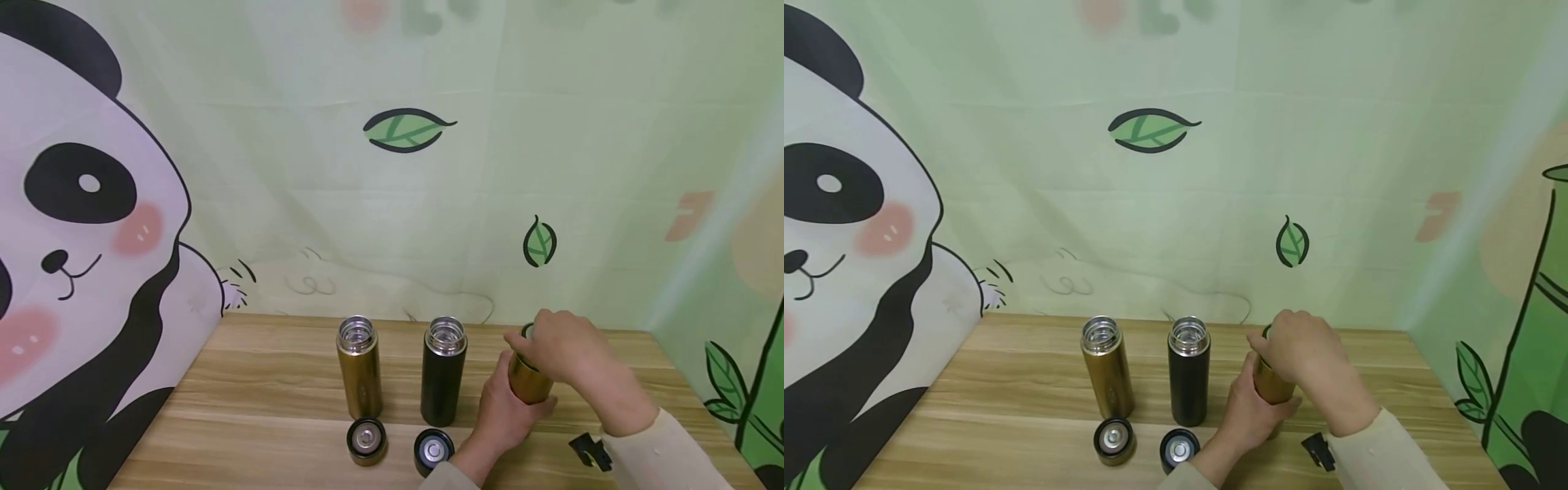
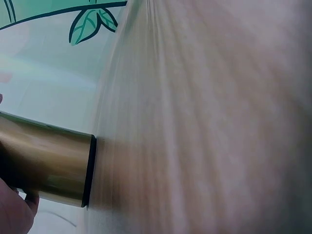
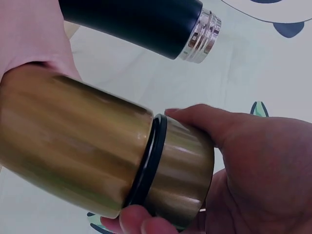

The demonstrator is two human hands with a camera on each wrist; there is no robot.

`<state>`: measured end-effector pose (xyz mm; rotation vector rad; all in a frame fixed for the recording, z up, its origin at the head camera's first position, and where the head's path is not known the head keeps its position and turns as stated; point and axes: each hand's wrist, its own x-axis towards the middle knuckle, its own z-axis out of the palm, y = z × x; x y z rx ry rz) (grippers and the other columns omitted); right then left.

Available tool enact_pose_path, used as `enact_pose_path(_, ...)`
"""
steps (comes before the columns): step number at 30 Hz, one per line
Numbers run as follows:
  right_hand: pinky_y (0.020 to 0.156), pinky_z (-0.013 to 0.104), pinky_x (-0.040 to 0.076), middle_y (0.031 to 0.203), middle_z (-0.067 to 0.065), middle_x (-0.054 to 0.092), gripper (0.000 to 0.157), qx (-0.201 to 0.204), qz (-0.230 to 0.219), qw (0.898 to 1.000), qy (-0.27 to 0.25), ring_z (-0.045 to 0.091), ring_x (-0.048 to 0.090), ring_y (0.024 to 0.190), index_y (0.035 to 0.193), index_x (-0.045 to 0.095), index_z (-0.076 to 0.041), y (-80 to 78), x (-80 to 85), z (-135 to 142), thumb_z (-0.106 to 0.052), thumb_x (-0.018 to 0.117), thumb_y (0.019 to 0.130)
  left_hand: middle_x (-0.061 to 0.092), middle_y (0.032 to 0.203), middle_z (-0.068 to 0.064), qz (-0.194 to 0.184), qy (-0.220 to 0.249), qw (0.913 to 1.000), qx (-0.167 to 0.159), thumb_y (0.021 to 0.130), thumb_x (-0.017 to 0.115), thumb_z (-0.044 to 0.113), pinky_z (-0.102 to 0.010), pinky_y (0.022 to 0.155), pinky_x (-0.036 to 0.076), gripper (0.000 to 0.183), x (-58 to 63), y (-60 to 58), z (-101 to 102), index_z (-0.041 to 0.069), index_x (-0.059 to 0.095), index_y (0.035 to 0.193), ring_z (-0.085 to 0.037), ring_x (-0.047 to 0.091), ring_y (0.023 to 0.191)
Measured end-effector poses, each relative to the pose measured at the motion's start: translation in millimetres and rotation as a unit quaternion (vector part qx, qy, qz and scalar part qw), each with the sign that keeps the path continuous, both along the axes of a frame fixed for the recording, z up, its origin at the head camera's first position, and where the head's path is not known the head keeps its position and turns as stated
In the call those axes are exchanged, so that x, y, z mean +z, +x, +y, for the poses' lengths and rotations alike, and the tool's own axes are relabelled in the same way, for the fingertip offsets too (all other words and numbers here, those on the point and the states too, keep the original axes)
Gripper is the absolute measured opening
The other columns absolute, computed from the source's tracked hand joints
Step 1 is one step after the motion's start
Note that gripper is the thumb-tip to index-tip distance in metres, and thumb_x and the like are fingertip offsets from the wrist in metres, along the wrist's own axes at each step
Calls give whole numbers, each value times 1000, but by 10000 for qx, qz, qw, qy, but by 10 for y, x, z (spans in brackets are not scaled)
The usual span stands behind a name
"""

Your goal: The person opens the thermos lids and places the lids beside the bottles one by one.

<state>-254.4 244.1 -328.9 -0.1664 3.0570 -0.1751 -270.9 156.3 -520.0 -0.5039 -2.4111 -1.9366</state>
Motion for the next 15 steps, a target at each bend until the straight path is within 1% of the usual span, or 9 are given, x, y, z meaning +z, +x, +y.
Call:
enact_pose_path(3, 66, 46, 56, 87, 21, 66, 59, 123, 85, 9999, 38, 31, 64, 74, 103, 62, 13, -1, -2, 11, -46, 59, 101, 62, 119, 19, 22, -1, 10000, -7, 80, 88, 36, -28, 92, 51, 75, 2, 4, -1, 44, 42, 139, 0, 59, 104)
enact_pose_path(7, 68, 48, 56, 86, 20, 65, 56, 292, 157, 9994, 98, 32, 65, 77, 102, 61, 13, 0, 1, 28, -44, 62, 100, 62, 119, 18, 47, -22, 10000, -5, 80, 88, 36, -28, 91, 52, 76, 2, 9, 1, 45, 42, 140, 0, 59, 104)
enact_pose_path(15, 69, 47, 55, 90, 15, 65, 51, 449, 7, 9989, -141, 30, 64, 81, 105, 61, 8, -6, 2, 77, -42, 66, 98, 62, 118, 18, 23, -49, 10000, 31, 80, 88, 34, -27, 89, 51, 77, -4, 7, 10, 45, 42, 140, 0, 58, 102)
